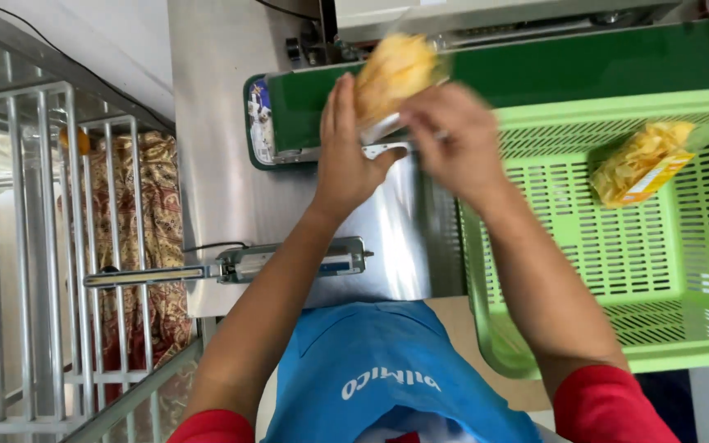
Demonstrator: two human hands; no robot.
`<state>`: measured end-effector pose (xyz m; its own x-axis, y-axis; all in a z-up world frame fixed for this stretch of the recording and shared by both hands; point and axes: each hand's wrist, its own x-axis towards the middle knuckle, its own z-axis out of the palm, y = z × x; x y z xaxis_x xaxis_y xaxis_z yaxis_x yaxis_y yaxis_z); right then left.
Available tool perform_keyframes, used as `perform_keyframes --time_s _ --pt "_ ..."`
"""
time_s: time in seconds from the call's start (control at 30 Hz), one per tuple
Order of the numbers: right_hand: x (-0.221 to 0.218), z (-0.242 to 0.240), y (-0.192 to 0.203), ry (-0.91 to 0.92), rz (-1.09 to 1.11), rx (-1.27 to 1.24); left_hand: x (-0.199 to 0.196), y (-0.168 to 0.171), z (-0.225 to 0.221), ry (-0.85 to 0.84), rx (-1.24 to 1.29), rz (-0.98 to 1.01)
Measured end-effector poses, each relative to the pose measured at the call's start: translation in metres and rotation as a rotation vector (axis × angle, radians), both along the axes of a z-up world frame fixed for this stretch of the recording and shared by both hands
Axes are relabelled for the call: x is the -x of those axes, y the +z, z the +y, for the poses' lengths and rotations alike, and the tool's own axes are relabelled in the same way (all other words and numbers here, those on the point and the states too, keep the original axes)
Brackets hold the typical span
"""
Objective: Sealing plastic bags of chips using a manual heat sealer and placing them in a basket.
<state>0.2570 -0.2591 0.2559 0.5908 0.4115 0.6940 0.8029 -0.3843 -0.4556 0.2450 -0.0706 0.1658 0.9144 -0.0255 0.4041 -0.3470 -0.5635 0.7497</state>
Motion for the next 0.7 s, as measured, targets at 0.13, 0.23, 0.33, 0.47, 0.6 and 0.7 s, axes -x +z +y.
perform_keyframes --time_s 0.13,0.23,0.33,0.47,0.6,0.7 --pt "0.010 0.044 -0.012 0.074 0.122 -0.230 -0.015 -0.034 0.026 0.178 0.211 -0.007" --pt "-0.009 0.020 -0.043 -0.090 0.356 -0.524 -0.009 -0.012 0.036 0.025 0.478 0.078" --pt "-0.042 0.021 -0.107 0.017 0.626 -0.388 -0.017 -0.010 0.052 -0.144 0.641 0.129" --pt "-0.024 0.067 -0.090 0.102 0.768 -0.272 -0.030 -0.014 0.052 -0.266 0.763 0.089" --pt "-0.015 0.079 -0.102 -0.027 0.655 -0.375 -0.030 0.000 0.051 -0.269 0.879 0.103" --pt "-0.018 0.081 -0.120 0.013 0.725 -0.396 -0.024 -0.002 0.046 -0.193 0.811 0.164"
